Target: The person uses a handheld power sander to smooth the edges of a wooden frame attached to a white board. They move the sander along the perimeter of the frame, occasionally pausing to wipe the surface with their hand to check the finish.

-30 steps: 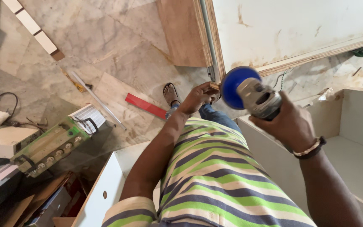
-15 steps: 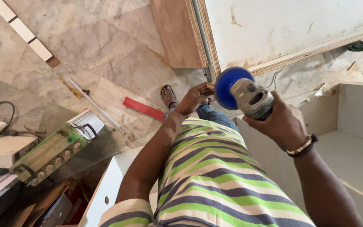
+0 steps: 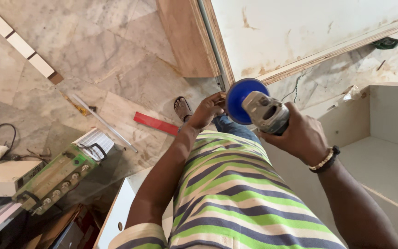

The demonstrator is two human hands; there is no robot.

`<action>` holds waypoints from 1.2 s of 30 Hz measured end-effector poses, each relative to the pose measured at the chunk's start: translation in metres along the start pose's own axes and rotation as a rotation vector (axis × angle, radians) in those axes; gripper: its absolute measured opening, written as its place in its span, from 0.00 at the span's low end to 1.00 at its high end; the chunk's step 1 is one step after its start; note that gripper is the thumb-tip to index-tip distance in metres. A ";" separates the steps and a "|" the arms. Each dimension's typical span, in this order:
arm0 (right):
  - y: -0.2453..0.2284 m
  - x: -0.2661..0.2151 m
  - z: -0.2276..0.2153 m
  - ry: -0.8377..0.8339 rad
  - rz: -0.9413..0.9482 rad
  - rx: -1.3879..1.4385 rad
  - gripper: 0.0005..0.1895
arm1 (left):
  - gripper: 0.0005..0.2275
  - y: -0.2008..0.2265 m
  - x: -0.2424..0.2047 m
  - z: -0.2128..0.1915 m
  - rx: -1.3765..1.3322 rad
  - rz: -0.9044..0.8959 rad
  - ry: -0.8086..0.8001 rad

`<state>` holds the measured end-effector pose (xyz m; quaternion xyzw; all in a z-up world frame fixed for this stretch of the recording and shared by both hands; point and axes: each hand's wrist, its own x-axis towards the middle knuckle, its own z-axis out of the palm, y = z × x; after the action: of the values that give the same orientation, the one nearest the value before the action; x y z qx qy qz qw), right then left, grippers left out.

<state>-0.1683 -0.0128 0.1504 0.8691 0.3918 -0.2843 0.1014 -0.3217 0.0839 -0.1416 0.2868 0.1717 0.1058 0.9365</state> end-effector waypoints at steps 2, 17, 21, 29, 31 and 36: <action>0.014 -0.002 -0.001 0.038 0.028 0.039 0.42 | 0.26 -0.001 0.000 0.000 0.025 -0.012 0.027; 0.182 -0.012 0.011 0.515 -0.020 0.841 0.23 | 0.25 -0.007 -0.014 0.035 0.269 0.260 0.304; 0.198 -0.013 0.033 0.578 -0.143 1.166 0.18 | 0.20 -0.006 0.019 0.058 0.375 0.245 0.574; 0.245 0.015 0.034 0.484 -0.320 1.329 0.21 | 0.19 0.002 0.030 0.097 0.426 0.296 0.937; 0.260 0.021 0.031 0.449 -0.323 1.381 0.19 | 0.20 -0.008 0.035 0.101 0.450 0.391 1.002; 0.296 0.039 0.021 0.389 -0.360 1.388 0.19 | 0.22 -0.028 0.046 0.106 0.038 0.513 0.923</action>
<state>0.0622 -0.1964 0.0971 0.6904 0.2692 -0.3195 -0.5906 -0.2357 0.0221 -0.0871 0.2602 0.4925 0.4436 0.7021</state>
